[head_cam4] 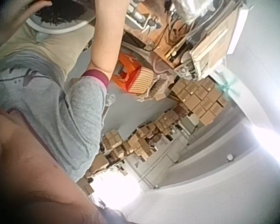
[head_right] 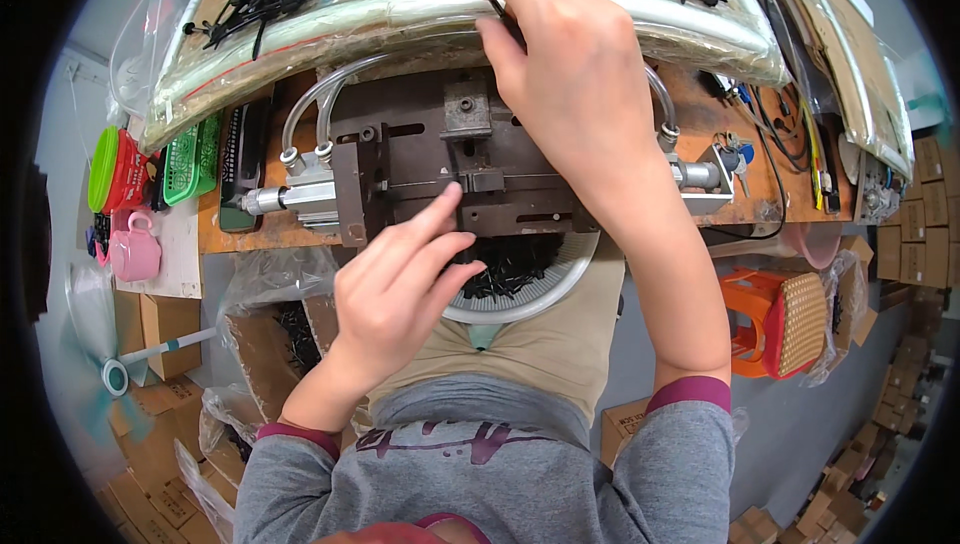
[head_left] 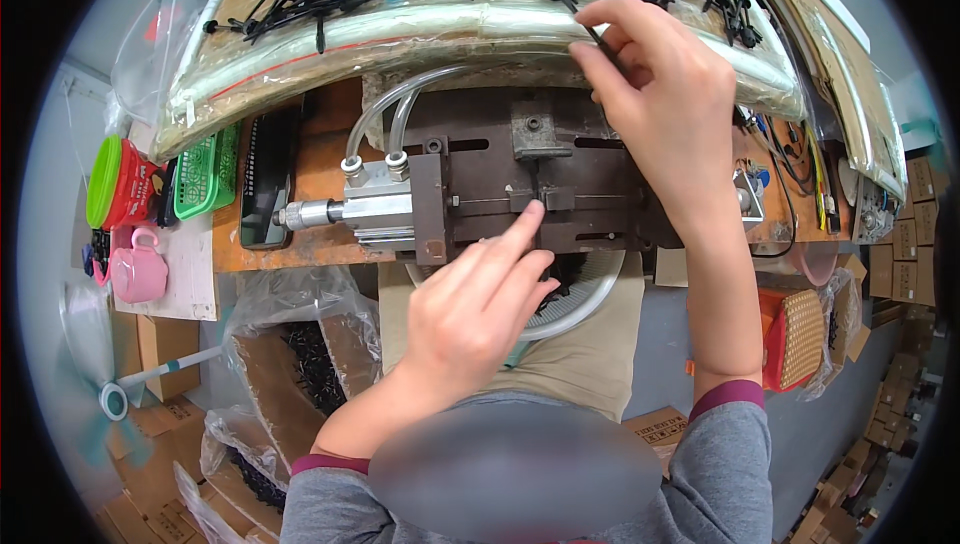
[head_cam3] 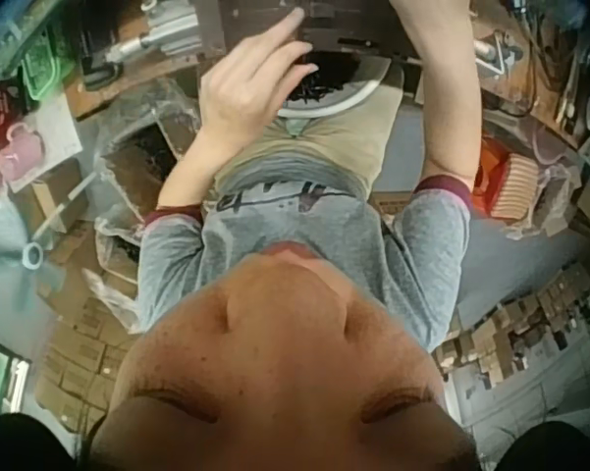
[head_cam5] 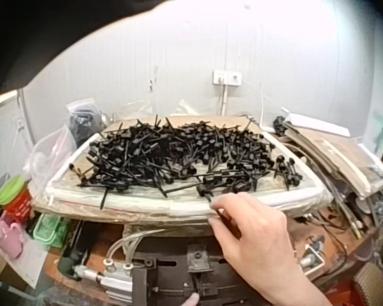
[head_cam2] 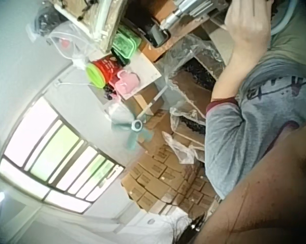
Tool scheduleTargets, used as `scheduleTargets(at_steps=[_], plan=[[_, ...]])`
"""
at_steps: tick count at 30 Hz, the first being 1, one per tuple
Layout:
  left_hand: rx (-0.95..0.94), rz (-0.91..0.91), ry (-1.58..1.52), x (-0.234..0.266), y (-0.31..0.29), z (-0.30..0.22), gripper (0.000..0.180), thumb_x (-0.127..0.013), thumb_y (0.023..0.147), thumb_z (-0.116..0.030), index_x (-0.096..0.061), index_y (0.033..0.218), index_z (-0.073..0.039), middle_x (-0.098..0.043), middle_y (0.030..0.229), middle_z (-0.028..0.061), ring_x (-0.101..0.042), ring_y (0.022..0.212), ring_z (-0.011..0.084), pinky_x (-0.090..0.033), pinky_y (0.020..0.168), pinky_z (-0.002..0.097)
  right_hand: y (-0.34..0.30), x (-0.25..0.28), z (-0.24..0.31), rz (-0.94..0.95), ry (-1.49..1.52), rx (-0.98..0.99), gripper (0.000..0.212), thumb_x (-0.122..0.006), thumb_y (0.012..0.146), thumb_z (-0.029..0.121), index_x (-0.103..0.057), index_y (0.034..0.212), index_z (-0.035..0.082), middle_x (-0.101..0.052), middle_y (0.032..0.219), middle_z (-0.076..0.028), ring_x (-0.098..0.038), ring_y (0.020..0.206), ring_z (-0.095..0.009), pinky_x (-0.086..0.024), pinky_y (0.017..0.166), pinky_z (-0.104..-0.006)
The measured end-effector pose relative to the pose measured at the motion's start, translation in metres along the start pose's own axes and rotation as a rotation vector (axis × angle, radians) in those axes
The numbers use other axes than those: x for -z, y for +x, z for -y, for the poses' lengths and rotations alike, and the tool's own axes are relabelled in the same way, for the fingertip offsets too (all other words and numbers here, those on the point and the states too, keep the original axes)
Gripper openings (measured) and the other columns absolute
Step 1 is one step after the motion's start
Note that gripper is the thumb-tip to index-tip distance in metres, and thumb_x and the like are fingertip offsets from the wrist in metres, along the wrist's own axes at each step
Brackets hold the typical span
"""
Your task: The recorder is shown assembling small electronic cables by inserting them into a specialized workbench fixture.
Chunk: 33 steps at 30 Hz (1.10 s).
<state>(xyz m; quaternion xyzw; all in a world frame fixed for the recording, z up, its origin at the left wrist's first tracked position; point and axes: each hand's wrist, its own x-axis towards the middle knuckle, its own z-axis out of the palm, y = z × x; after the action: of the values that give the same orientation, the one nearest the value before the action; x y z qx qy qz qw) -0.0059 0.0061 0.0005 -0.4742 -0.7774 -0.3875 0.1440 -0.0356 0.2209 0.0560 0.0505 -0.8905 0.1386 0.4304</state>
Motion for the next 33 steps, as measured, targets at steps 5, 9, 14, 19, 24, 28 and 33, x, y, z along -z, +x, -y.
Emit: scheduleTargets(at_steps=[5,9,14,19,24,28,33], plan=[[-0.071,0.057,0.185,-0.015,-0.010,0.003,0.027,-0.082,0.071,-0.013,-0.071,0.093,-0.003,-0.069,0.124,0.0153,-0.067,0.068,0.0172,-0.053,0.061,0.0278,-0.010,0.010,0.009,-0.202,0.229,-0.140,0.009,-0.075,0.082,0.001,-0.072,0.090,0.004,-0.069,0.079,-0.003,-0.065,0.058,-0.010,-0.050,0.054,-0.0229],[-0.044,0.129,0.192,-0.011,0.001,0.002,0.026,-0.082,0.071,-0.013,-0.071,0.093,-0.003,-0.069,0.125,0.0148,-0.066,0.066,0.0169,-0.051,0.059,0.0275,-0.017,0.041,0.024,-0.085,0.766,-0.537,0.012,-0.070,0.089,-0.001,-0.069,0.101,-0.005,-0.069,0.084,-0.010,-0.060,0.057,-0.007,-0.044,0.051,-0.0181],[0.072,0.228,0.080,0.003,0.005,-0.003,0.030,-0.083,0.073,-0.009,-0.073,0.101,-0.002,-0.070,0.123,0.0138,-0.070,0.069,0.0160,-0.055,0.062,0.0266,-0.032,0.069,0.004,0.217,1.317,-0.904,0.006,-0.067,0.087,0.000,-0.064,0.092,-0.003,-0.066,0.074,-0.010,-0.047,0.041,-0.006,-0.034,0.039,-0.0183],[0.380,0.054,-0.708,0.030,0.022,-0.017,0.039,-0.084,0.072,0.003,-0.073,0.109,0.003,-0.073,0.111,0.0162,-0.074,0.088,0.0218,-0.062,0.076,0.0299,-0.040,0.062,0.014,0.557,1.428,-1.002,0.012,-0.073,0.083,-0.004,-0.063,0.089,-0.002,-0.067,0.071,-0.008,-0.053,0.041,-0.006,-0.035,0.036,-0.0190],[0.265,0.054,-0.602,0.047,0.021,-0.003,0.037,-0.086,0.068,0.004,-0.076,0.103,0.002,-0.073,0.103,0.0172,-0.073,0.089,0.0225,-0.063,0.071,0.0316,-0.004,0.060,0.010,0.434,0.919,-0.642,0.034,-0.081,0.081,0.005,-0.068,0.111,0.000,-0.071,0.082,-0.003,-0.060,0.055,-0.005,-0.043,0.047,-0.0184],[0.163,0.007,-0.394,0.034,0.005,-0.003,0.029,-0.083,0.075,0.000,-0.076,0.103,-0.001,-0.069,0.119,0.0156,-0.070,0.079,0.0166,-0.058,0.064,0.0281,0.041,0.055,-0.067,0.285,-0.226,0.000,0.044,-0.074,0.077,0.002,-0.071,0.119,0.017,-0.070,0.098,0.002,-0.062,0.079,-0.010,-0.048,0.066,-0.0229],[0.065,0.103,-0.029,0.002,-0.007,0.001,0.026,-0.082,0.071,-0.005,-0.070,0.095,-0.001,-0.065,0.132,0.0175,-0.072,0.080,0.0228,-0.057,0.070,0.0283,0.069,0.022,-0.102,0.332,-0.412,0.476,0.038,-0.070,0.084,0.004,-0.067,0.122,0.011,-0.070,0.098,-0.004,-0.063,0.079,-0.013,-0.050,0.069,-0.0253]])
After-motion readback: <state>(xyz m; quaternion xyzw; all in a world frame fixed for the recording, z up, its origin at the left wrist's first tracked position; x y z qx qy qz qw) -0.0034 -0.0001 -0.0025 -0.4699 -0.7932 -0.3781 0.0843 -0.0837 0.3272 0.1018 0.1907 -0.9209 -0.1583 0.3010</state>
